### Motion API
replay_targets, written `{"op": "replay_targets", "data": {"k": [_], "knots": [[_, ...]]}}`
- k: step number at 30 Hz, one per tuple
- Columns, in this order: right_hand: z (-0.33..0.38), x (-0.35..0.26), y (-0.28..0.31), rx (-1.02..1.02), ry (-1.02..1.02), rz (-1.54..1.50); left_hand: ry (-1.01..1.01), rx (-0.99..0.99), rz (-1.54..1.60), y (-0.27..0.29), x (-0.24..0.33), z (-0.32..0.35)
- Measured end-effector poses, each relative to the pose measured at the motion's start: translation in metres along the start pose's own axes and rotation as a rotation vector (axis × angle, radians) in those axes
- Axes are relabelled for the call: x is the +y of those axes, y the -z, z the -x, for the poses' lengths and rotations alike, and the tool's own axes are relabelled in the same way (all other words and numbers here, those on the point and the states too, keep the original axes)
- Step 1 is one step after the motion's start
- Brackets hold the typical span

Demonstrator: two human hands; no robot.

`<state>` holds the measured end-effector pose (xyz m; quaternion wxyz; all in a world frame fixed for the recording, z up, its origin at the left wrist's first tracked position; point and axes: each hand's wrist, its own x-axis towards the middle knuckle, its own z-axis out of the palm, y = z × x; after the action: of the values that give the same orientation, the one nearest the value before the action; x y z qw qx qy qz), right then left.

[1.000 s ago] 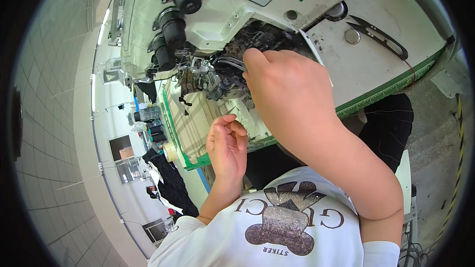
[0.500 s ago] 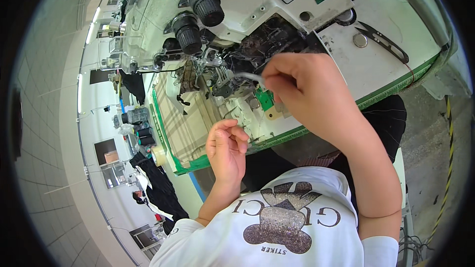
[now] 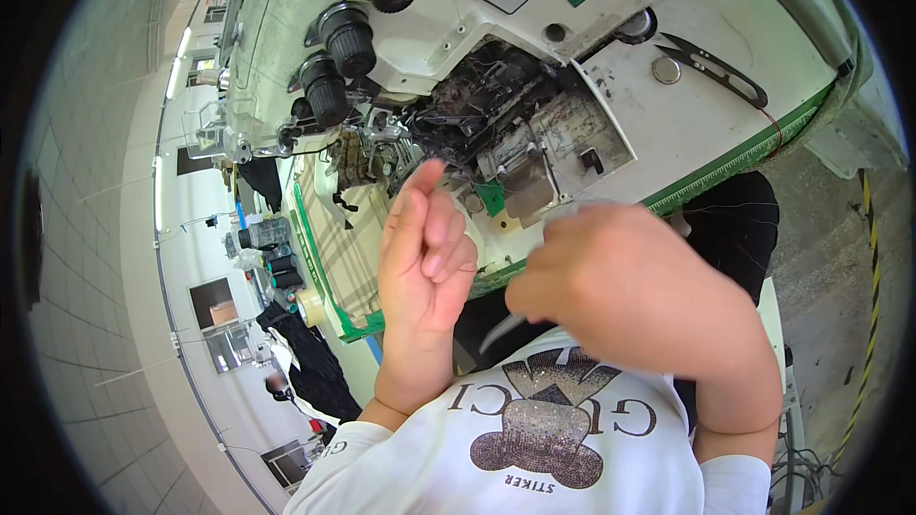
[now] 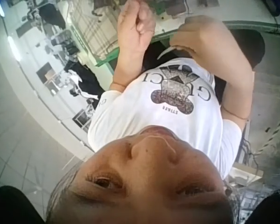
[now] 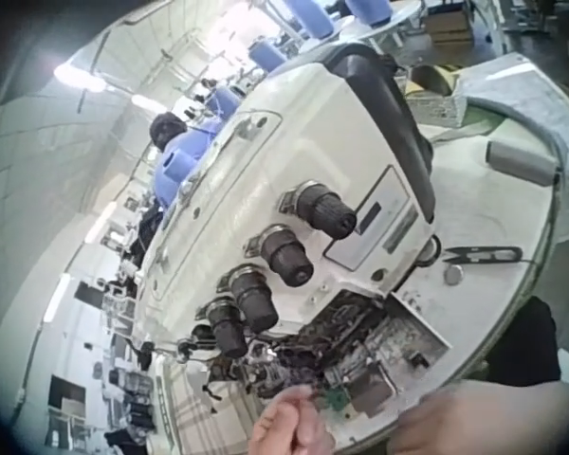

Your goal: Threading an industrial sewing machine using tweezers for precision.

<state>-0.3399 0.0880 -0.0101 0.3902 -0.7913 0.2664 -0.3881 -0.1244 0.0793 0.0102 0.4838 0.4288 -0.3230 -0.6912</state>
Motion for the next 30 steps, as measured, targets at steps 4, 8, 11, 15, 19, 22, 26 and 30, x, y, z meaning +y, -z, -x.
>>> {"op": "replay_targets", "data": {"k": [4, 8, 11, 15, 19, 22, 26, 30], "knots": [[0.019, -0.012, 0.002, -0.042, -0.06, 0.052, -0.03, 0.012, -0.017, 0.002, -0.003, 0.013], [0.025, -0.004, 0.0, 0.137, -0.214, -0.017, -0.125, 0.025, -0.274, 0.013, -0.018, 0.03], [0.025, 0.0, -0.003, 0.178, -0.27, -0.066, -0.201, 0.056, -0.504, 0.019, -0.025, 0.039], [0.026, -0.001, -0.009, 0.187, -0.3, -0.166, -0.488, -0.339, -1.177, 0.03, -0.021, 0.044], [0.032, 0.0, -0.01, 0.163, -0.304, -0.197, -0.364, -0.561, -1.41, 0.043, -0.036, 0.053], [0.038, 0.002, -0.012, 0.086, -0.33, -0.123, -0.365, -0.502, -1.555, 0.064, -0.052, 0.059], [0.041, -0.001, -0.018, 0.096, -0.442, -0.059, 0.171, -0.067, -1.038, 0.088, -0.073, 0.078], [0.037, -0.011, -0.017, 0.184, -0.483, -0.108, 0.34, -0.012, -0.753, 0.106, -0.086, 0.093]]}}
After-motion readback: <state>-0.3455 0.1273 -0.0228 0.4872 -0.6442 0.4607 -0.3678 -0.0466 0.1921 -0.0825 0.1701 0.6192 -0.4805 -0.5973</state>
